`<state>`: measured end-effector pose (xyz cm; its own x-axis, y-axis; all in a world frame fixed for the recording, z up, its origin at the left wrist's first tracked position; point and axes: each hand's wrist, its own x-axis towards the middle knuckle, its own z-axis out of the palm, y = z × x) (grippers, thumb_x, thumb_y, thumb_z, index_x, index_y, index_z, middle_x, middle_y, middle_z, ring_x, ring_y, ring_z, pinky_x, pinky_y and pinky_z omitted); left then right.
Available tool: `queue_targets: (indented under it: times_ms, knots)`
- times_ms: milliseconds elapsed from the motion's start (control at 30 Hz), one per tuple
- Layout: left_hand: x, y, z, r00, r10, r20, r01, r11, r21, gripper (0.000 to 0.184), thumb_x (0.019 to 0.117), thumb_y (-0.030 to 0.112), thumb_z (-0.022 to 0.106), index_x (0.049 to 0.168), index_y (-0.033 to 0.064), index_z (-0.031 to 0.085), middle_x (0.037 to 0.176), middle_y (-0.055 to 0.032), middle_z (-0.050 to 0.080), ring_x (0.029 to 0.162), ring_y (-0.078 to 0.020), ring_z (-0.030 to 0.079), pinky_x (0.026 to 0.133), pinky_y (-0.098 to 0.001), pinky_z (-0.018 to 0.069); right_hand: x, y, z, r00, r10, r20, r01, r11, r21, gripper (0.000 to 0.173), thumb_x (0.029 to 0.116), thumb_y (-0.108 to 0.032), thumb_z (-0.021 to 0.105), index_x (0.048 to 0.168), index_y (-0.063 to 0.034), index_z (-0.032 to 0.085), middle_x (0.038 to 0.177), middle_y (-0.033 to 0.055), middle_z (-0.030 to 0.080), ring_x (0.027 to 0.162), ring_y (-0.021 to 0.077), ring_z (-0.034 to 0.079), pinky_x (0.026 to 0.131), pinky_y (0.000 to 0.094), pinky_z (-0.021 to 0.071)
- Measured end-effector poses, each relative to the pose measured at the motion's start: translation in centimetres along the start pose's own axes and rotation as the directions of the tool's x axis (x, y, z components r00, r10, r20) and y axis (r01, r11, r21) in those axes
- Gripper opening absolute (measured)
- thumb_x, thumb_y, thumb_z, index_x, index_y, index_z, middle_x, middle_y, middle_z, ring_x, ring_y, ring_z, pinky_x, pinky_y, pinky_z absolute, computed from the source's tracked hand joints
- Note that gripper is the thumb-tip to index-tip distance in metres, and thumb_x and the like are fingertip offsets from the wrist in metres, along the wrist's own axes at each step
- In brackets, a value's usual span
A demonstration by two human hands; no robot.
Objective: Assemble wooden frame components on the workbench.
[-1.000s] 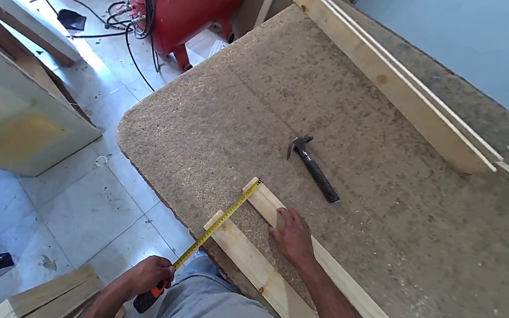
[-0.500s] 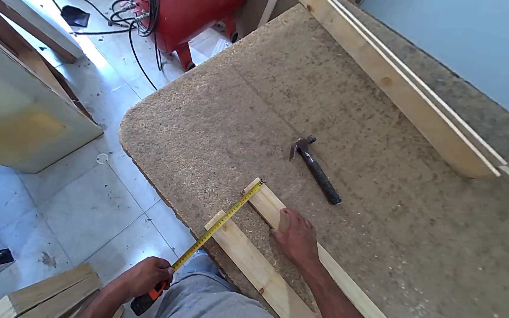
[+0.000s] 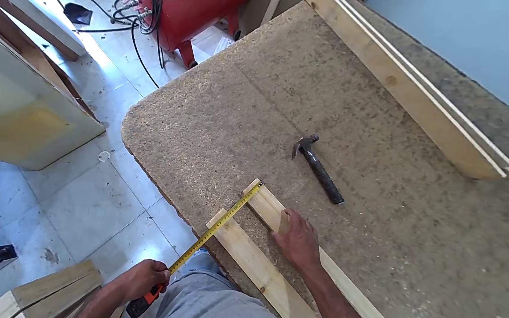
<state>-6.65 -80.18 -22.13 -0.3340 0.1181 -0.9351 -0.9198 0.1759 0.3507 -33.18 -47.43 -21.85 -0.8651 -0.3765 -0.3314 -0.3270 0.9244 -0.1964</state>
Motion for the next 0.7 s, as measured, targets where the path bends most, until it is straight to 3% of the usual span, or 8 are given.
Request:
queue_targets:
  times_ms: [700]
  knots:
    - [0.1,-1.5,0.1,1.000,-0.002,0.000,0.002,0.999,-0.035,0.031,0.1086,0.031,0.051,0.108,0.0056,0.069,0.098,-0.0071,0.075,0.082,-0.0182,0.072,0.079,-0.0380,0.0595,-0.5,-0.7,0.5,0.999,0.018,0.037,-0.018,1.000,-0.015,0.077,0.0820,-0.040,0.079,0.146,-0.0083,0.052,0.137,0.0148,0.062,0.129,0.0360,0.057,0.116,0.0545,0.0354]
